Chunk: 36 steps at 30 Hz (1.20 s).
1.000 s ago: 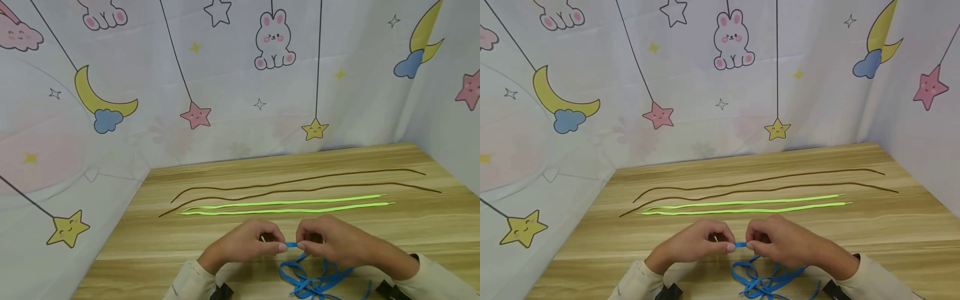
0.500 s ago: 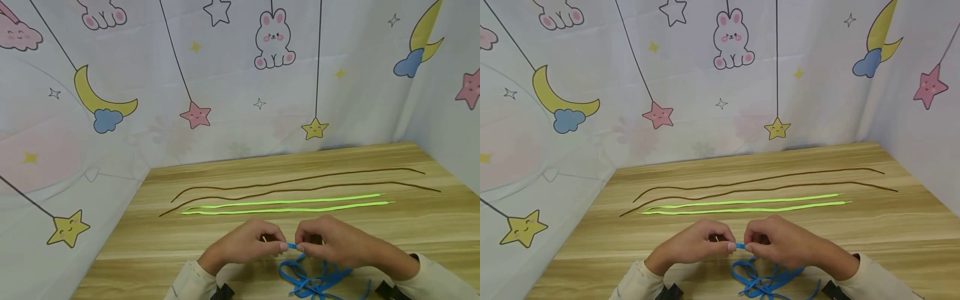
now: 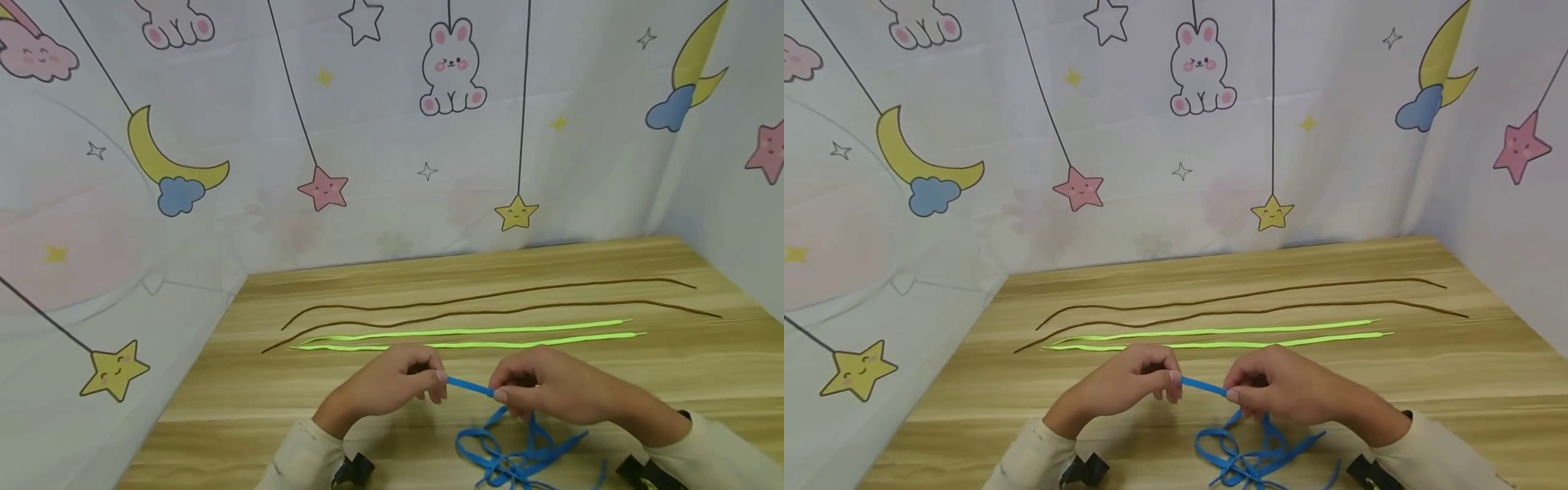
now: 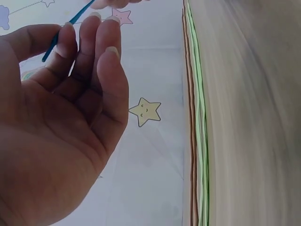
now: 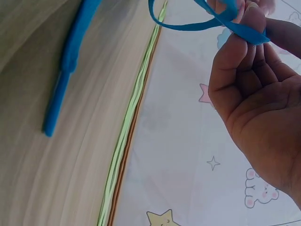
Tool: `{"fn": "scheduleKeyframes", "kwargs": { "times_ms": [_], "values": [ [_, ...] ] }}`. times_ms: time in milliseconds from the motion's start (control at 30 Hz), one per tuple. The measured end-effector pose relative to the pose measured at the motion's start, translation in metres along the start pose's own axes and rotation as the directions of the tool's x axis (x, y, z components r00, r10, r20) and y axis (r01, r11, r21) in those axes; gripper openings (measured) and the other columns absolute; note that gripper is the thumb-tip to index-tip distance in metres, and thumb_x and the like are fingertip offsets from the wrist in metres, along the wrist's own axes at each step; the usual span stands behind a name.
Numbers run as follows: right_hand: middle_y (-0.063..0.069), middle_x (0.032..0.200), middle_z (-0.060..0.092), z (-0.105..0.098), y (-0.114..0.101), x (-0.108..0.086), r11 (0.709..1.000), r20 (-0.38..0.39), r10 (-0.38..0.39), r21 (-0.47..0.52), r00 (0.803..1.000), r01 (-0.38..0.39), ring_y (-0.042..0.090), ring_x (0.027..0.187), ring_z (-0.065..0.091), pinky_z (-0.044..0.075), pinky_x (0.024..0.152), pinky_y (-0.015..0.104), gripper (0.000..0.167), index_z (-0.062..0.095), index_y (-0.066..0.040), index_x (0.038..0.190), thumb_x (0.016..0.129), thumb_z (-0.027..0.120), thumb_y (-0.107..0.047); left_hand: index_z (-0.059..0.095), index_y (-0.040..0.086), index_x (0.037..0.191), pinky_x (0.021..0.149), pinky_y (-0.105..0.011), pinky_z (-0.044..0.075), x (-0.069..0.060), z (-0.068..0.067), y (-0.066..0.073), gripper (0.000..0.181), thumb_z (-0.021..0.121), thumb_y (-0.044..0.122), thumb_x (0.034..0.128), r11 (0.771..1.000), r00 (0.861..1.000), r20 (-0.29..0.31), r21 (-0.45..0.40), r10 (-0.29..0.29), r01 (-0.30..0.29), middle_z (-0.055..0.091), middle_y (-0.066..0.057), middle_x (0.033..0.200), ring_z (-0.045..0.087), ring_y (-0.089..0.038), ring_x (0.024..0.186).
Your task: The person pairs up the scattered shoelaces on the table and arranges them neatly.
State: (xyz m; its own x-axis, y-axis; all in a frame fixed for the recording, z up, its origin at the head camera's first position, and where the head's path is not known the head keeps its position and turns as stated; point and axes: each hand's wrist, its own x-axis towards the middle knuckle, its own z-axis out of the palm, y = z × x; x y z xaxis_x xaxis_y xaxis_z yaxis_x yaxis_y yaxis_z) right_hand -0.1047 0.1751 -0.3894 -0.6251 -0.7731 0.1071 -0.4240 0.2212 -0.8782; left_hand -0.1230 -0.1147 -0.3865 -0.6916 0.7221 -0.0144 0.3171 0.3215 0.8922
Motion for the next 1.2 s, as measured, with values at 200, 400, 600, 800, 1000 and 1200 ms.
{"fn": "scheduleKeyframes", "kwargs": {
  "times_ms": [200,400,600,800,1000,1200],
  "values": [
    [0.001,0.082,0.067,-0.006,0.003,-0.002,1.000,0.013,-0.013,0.010,1.000,0.013,0.018,0.071,0.066,0.058,0.063,0.035,0.015,0.069,-0.014,0.104,0.106,0.054,-0.014,0.066,0.012,0.092,0.075,-0.033,0.055,-0.001,-0.005,-0.003,0.024,0.049,0.021,0.1064,1.000,0.999,-0.033,0.006,0.015,-0.015,0.070,0.001,0.088,0.068,-0.017,0.084],
    [0.003,0.082,0.068,-0.012,0.004,-0.004,0.999,0.042,-0.025,0.039,0.999,0.023,0.019,0.072,0.066,0.057,0.066,0.036,0.018,0.068,-0.013,0.105,0.106,0.050,-0.010,0.066,0.010,0.091,0.073,-0.035,0.055,-0.003,-0.009,-0.007,0.026,0.048,0.019,0.1064,0.999,0.996,-0.072,0.004,0.047,-0.046,0.069,0.000,0.085,0.068,-0.018,0.082],
    [0.007,0.082,0.067,-0.015,0.004,-0.005,0.996,0.058,-0.049,0.080,0.997,0.044,0.021,0.071,0.065,0.057,0.065,0.037,0.018,0.066,-0.008,0.103,0.105,0.049,-0.002,0.064,0.001,0.086,0.068,-0.035,0.053,-0.004,-0.017,-0.013,0.026,0.050,0.013,0.1039,0.975,0.981,-0.096,-0.129,0.169,-0.181,0.068,-0.011,0.084,0.068,-0.024,0.078],
    [0.005,0.084,0.067,-0.016,0.006,-0.005,0.996,0.044,-0.054,0.069,0.998,0.051,0.022,0.070,0.066,0.058,0.064,0.036,0.017,0.065,-0.007,0.099,0.103,0.050,0.000,0.057,-0.001,0.077,0.066,-0.032,0.050,-0.007,-0.022,-0.018,0.029,0.047,0.010,0.1019,0.943,0.960,-0.161,-0.210,0.229,-0.260,0.062,-0.011,0.081,0.065,-0.024,0.075],
    [0.004,0.084,0.067,-0.018,0.005,-0.006,0.999,0.017,-0.036,0.031,0.999,0.035,0.023,0.069,0.066,0.057,0.063,0.036,0.018,0.066,-0.011,0.099,0.102,0.051,-0.001,0.054,-0.002,0.076,0.065,-0.036,0.050,-0.008,-0.027,-0.021,0.027,0.048,0.012,0.0980,0.933,0.950,-0.221,-0.235,0.223,-0.273,0.059,-0.008,0.080,0.062,-0.020,0.072],
    [0.002,0.082,0.067,-0.019,0.002,-0.009,0.999,0.000,-0.038,-0.004,0.999,0.038,0.019,0.067,0.065,0.056,0.062,0.035,0.018,0.066,-0.014,0.098,0.103,0.053,-0.004,0.048,-0.004,0.075,0.066,-0.038,0.050,-0.010,-0.031,-0.026,0.025,0.044,0.009,0.0963,0.920,0.937,-0.262,-0.257,0.229,-0.296,0.054,-0.008,0.080,0.059,-0.021,0.070]
  ]
}}
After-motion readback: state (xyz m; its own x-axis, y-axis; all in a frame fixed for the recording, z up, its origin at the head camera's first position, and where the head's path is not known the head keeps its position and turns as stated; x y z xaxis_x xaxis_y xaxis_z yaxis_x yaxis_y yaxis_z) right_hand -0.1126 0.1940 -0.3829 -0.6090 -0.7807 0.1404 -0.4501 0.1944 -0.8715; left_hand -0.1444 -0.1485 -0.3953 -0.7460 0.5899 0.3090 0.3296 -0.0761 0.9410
